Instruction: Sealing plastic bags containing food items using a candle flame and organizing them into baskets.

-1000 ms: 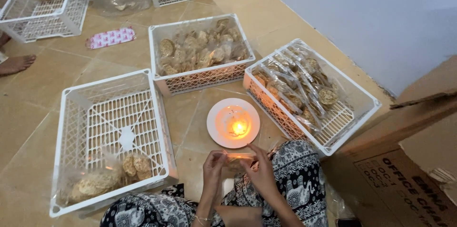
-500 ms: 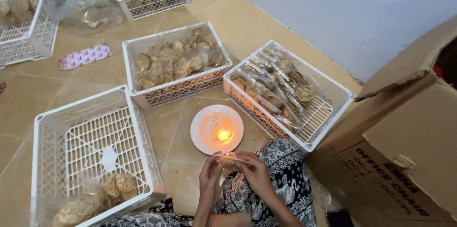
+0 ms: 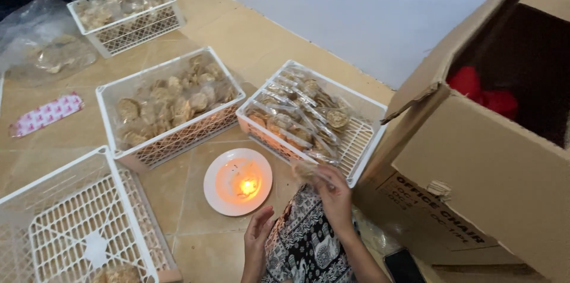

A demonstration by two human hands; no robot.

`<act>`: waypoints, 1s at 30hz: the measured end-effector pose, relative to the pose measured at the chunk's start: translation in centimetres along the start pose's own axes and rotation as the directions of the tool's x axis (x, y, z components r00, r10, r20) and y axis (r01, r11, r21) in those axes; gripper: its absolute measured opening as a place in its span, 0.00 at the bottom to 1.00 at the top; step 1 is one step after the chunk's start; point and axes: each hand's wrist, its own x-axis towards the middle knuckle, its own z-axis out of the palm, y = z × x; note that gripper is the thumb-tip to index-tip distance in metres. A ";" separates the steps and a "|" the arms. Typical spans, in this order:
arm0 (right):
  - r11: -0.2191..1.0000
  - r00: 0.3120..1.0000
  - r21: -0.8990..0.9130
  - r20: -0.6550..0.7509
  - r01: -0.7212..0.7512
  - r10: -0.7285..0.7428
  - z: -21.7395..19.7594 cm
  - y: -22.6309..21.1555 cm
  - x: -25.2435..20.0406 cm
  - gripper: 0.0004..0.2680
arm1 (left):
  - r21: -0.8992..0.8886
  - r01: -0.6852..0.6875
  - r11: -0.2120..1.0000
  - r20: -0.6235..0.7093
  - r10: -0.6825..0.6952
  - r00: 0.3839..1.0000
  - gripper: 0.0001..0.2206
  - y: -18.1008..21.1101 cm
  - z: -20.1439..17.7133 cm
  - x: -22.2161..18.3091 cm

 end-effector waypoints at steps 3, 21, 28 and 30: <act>0.991 0.983 0.079 -0.142 -0.108 0.118 -1.3 -0.7 1.6 0.07 | 0.096 -0.043 0.994 0.039 0.040 0.998 0.13 0.2 1.7 0.2; 0.999 0.997 -0.029 -0.074 -0.029 0.027 -1.4 1.1 0.6 0.09 | 0.520 -0.383 0.763 0.382 0.194 0.904 0.07 -1.0 12.7 4.4; 0.992 0.987 -0.125 -0.161 0.000 -0.020 -0.6 0.3 2.7 0.08 | 0.576 -0.493 0.652 0.406 0.296 0.865 0.11 -1.3 15.8 6.3; 0.987 0.969 -0.159 -0.248 -0.024 -0.017 -0.7 1.4 3.9 0.08 | 0.598 -0.524 0.606 0.412 0.328 0.850 0.20 0.8 17.4 5.7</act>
